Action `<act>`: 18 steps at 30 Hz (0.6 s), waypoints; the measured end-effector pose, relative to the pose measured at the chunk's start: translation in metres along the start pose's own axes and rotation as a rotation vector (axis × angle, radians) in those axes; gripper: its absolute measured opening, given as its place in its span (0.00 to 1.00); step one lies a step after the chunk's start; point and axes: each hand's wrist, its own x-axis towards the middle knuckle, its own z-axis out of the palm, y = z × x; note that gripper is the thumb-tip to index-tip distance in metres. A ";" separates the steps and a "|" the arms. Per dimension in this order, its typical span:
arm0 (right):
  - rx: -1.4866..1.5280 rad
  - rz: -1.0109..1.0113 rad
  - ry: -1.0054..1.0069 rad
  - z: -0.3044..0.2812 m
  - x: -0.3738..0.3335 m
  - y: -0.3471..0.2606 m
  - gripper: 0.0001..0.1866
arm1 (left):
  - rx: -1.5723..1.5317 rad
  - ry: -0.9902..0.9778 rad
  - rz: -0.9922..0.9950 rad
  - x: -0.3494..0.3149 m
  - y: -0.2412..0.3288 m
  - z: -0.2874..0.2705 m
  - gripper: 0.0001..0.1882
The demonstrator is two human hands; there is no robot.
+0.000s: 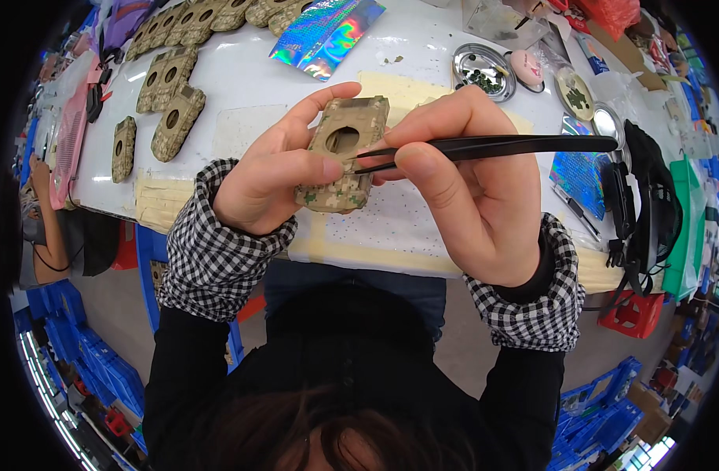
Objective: Using a fine brush and tweezers to detail and paint small model tank components on a workbench.
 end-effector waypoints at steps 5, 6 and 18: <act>0.006 0.006 0.001 0.000 0.000 0.000 0.15 | -0.003 -0.004 -0.005 0.000 0.000 0.000 0.41; 0.007 0.008 0.004 0.000 0.000 0.000 0.15 | -0.004 -0.006 -0.005 0.000 0.000 0.000 0.41; 0.053 0.031 0.022 0.001 -0.001 -0.002 0.14 | -0.004 -0.001 -0.020 -0.001 0.004 0.003 0.40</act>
